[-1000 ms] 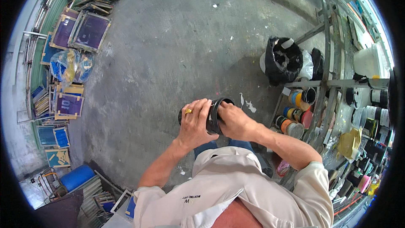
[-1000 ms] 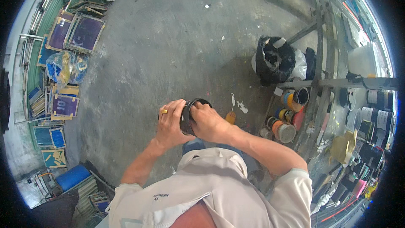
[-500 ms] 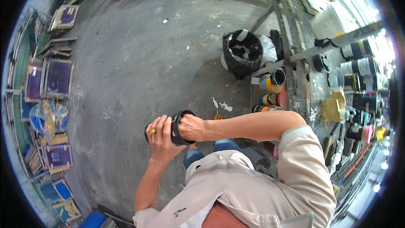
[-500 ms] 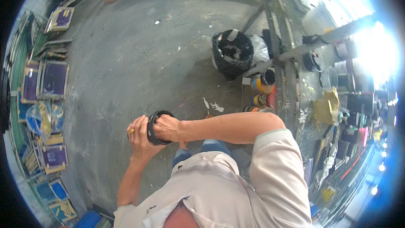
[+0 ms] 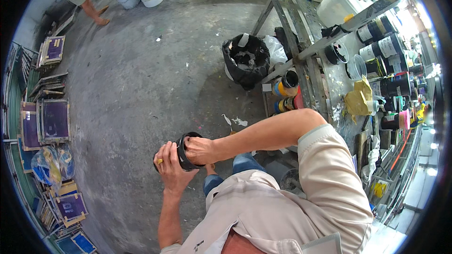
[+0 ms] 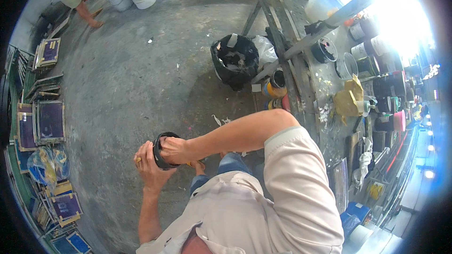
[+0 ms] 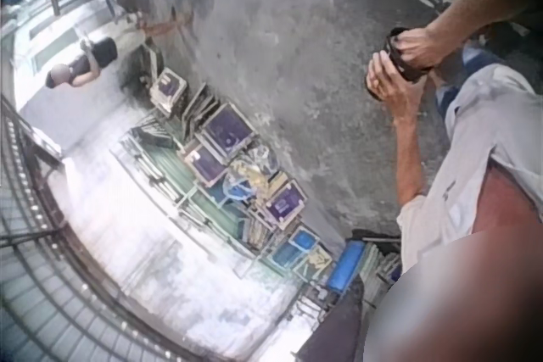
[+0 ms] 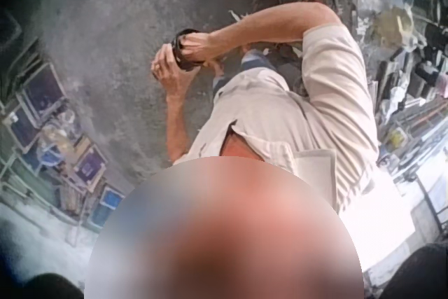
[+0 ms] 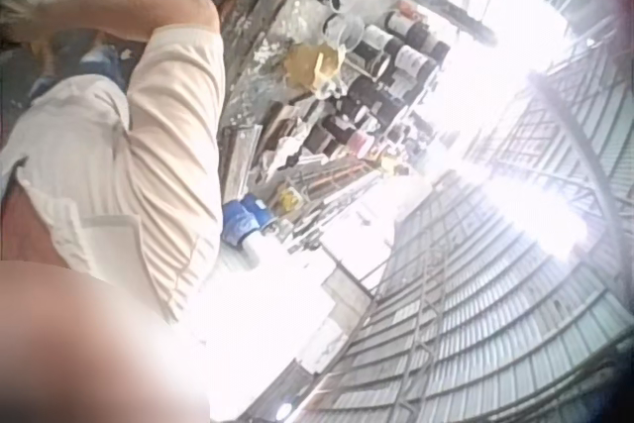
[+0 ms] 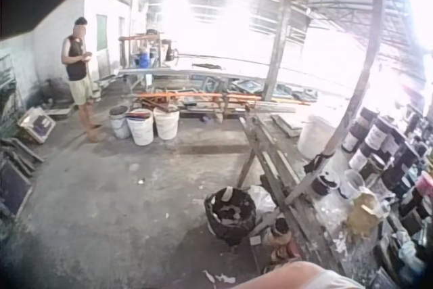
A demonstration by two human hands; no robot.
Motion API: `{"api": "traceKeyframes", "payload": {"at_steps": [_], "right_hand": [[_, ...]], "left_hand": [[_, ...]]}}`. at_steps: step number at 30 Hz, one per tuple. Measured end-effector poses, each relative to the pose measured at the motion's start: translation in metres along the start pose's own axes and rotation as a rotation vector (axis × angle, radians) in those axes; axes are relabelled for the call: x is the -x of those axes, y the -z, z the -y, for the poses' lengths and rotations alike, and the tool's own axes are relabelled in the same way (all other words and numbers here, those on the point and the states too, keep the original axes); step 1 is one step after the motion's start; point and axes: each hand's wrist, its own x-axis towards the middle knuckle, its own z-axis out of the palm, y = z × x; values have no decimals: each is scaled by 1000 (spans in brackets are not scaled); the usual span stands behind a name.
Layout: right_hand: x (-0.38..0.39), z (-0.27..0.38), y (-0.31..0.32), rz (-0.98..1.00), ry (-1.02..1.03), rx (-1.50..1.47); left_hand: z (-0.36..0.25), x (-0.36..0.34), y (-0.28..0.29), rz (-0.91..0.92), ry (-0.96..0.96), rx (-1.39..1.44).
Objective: The person opens a black paint can and stirs the contents with a stick. They then walk to another area, pick up a different can, and continue stirring the dark liquid inside.
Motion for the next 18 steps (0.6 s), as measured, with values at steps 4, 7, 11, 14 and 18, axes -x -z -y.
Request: {"api": "traceKeyframes", "payload": {"at_steps": [4,7,11,14,18], "right_hand": [[6,2,-10,-72,-97,-139],[9,9,-23,-67,-185,-286],[13,19,-55,-88,-229,-308],[11,23,-80,-52,-199,-224],[5,25,-92,-72,-167,-127]], "left_hand": [[-2,3,-8,-2,2,32],[-2,9,-16,56,17,77],[-4,17,-25,95,-7,100],[-8,17,-29,119,-31,87],[-9,11,-28,112,-44,78]]}}
